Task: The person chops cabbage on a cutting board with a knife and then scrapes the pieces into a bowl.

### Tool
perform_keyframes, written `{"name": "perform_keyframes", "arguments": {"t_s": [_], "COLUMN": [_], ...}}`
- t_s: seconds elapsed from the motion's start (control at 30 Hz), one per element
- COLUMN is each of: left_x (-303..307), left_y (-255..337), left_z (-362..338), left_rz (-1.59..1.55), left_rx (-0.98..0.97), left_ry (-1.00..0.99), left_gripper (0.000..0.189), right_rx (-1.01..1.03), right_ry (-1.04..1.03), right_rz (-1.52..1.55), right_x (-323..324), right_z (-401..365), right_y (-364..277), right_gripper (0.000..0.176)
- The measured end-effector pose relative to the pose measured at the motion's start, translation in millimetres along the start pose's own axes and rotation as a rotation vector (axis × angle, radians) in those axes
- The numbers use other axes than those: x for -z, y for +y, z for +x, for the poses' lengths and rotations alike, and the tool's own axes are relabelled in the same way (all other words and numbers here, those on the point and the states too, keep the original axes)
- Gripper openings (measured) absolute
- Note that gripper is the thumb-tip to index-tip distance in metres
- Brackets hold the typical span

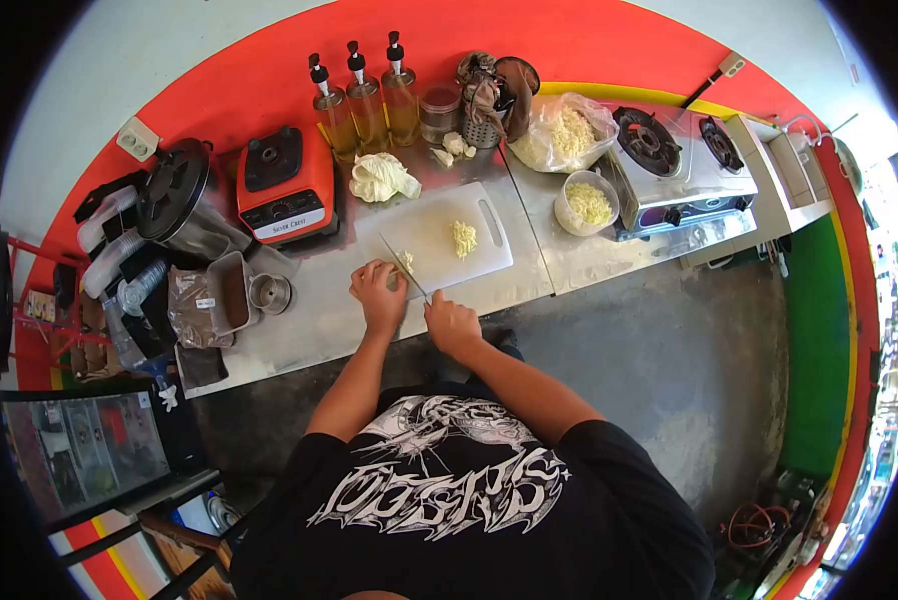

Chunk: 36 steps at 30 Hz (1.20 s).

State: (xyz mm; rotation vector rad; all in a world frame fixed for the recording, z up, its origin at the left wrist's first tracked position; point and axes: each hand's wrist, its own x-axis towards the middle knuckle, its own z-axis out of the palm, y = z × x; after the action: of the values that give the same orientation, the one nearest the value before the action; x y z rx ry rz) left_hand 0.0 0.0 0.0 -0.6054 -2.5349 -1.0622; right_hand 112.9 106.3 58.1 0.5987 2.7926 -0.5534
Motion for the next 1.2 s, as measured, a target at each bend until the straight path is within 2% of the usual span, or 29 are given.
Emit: {"name": "perform_keyframes", "arguments": {"t_s": [0.1, 0.3, 0.47, 0.67, 0.97, 1.2], "left_x": [6, 6, 3, 4, 2, 9], "left_y": [-1, 0, -1, -1, -2, 1], "left_z": [-2, -2, 0, -2, 0, 1], "left_rz": [0.031, -0.065, -0.063, -0.072, -0.044, -0.093], "left_rx": [-0.005, 0.042, 0.025, 0.034, 0.011, 0.021], "left_ry": [-0.001, -0.033, 0.036, 0.001, 0.026, -0.002], "left_gripper": [0.020, 0.016, 0.015, 0.015, 0.014, 0.010], "right_rx": [-0.022, 0.062, -0.026, 0.047, -0.047, 0.039], "right_ry": [-0.020, 0.002, -0.045, -0.018, -0.054, 0.003], "right_rz": [0.067, 0.057, 0.013, 0.052, 0.029, 0.116], "right_x": [-1, 25, 9, 20, 11, 28], "right_z": [-1, 17, -1, 29, 6, 22], "right_y": [-5, -13, -13, -12, -13, -15], "right_gripper": [0.037, 0.037, 0.034, 0.037, 0.035, 0.036]}}
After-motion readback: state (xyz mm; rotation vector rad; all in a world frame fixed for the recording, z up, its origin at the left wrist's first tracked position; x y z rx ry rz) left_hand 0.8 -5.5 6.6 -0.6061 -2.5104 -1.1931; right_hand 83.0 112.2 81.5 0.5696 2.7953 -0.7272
